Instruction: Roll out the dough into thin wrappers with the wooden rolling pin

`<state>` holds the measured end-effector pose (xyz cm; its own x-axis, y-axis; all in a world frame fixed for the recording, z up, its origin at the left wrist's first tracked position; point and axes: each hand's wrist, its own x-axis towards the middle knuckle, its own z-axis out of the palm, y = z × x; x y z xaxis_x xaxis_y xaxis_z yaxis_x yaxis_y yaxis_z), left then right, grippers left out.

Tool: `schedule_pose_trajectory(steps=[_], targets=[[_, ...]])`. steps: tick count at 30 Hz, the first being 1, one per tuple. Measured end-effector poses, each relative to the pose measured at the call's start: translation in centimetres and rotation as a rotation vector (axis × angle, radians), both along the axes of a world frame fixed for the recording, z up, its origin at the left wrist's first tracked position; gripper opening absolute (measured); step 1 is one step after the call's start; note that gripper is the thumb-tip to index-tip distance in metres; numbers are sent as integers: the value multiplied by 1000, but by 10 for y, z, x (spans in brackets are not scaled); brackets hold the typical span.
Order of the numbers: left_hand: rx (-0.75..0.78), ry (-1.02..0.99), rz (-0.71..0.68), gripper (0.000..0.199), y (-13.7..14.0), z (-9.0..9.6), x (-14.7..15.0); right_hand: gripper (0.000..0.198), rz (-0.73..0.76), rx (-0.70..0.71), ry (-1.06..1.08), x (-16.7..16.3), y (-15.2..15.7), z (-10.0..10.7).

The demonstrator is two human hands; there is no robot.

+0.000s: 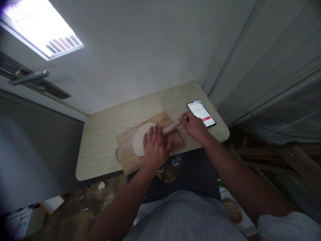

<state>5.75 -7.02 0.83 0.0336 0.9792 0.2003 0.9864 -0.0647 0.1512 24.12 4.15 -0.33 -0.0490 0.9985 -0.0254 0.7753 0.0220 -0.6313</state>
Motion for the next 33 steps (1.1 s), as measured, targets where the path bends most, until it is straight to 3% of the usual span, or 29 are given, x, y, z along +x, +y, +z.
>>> schedule_pose_trajectory(steps=[12, 17, 24, 28, 33], targets=[[-1, -79, -214, 53, -18, -2, -25, 35, 2, -196, 0, 22, -55, 11], [-48, -91, -300, 49, -31, 0, -45, 38, 136, -296, -29, 24, -88, 18], [2, -100, -151, 47, -39, -1, -69, 44, 321, -282, -199, 3, -116, 20], [20, -157, -167, 43, -34, 2, -76, 41, 392, -260, -127, -4, -116, 16], [58, -243, -183, 30, -7, 18, -72, 44, 330, -275, -27, 14, -118, 9]])
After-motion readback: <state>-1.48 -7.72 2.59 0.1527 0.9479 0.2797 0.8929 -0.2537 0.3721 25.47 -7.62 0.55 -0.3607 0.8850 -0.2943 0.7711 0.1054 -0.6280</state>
